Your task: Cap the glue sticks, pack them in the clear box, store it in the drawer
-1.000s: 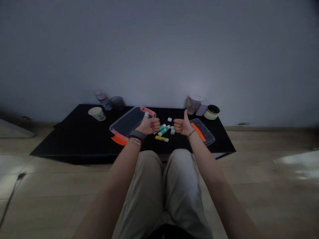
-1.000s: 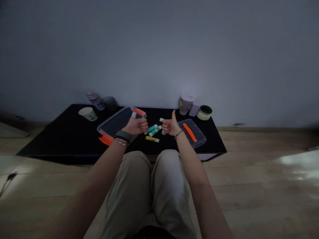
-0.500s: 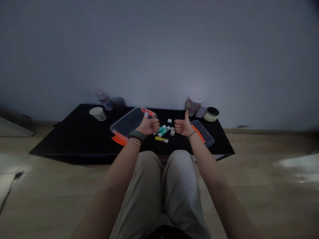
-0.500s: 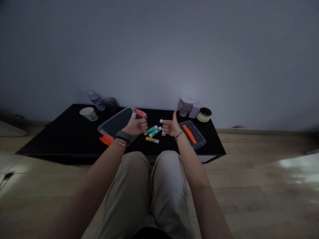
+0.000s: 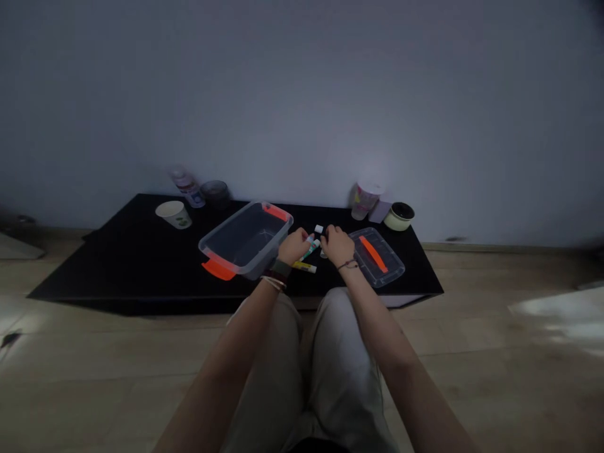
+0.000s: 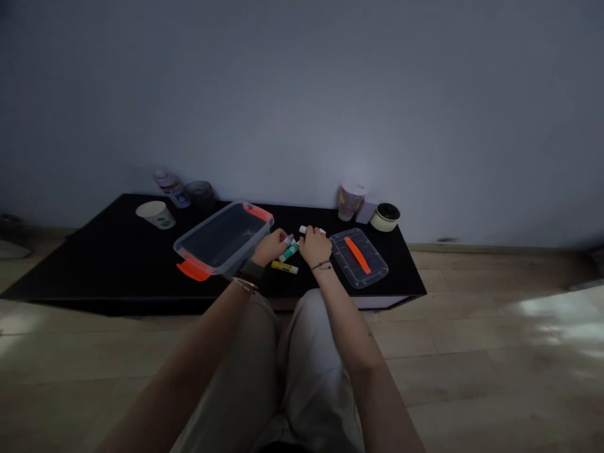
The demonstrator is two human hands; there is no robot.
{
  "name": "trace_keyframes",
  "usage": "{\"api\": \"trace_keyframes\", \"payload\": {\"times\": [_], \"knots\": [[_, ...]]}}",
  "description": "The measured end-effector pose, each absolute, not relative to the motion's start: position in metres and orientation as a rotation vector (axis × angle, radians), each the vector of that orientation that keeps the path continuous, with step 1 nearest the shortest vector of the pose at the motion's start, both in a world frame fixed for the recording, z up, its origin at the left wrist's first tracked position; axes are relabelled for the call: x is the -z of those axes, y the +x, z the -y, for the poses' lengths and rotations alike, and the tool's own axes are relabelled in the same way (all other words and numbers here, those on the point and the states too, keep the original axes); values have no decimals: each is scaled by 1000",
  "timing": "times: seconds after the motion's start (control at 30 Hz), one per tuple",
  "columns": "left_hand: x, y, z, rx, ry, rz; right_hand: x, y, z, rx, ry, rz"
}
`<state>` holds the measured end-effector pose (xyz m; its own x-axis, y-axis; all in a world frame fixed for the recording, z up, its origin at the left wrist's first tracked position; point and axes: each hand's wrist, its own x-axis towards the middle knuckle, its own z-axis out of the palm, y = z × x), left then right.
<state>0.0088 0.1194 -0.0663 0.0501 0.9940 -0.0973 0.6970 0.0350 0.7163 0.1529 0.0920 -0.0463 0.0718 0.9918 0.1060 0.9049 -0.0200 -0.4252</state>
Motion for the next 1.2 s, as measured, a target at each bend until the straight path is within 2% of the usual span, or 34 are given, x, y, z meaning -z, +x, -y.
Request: {"api": "trace_keyframes", "payload": {"times": [0.07,0.2,0.57,0.77,1.03,1.2], "knots": [[76,10,-118,-509,1811,-1738,49,152,-93,-207,-2182,2047],[93,10,-118,-438,1837,-1721,55,150,-108,-408,-2365,2239],[102,3,-115,-457,1837,-1668,80,145,-122,-485,-2325,2349],[111,10,-119,-793,1445,-1489,72,147,-112,-604,-2030,2187],[114,16,-123,-856,1111,-1305,86,160,-118,-822,-1513,1951],[110,16,-123,-959,957,-1343,87,178,-124,-498,-1991,1939]]}}
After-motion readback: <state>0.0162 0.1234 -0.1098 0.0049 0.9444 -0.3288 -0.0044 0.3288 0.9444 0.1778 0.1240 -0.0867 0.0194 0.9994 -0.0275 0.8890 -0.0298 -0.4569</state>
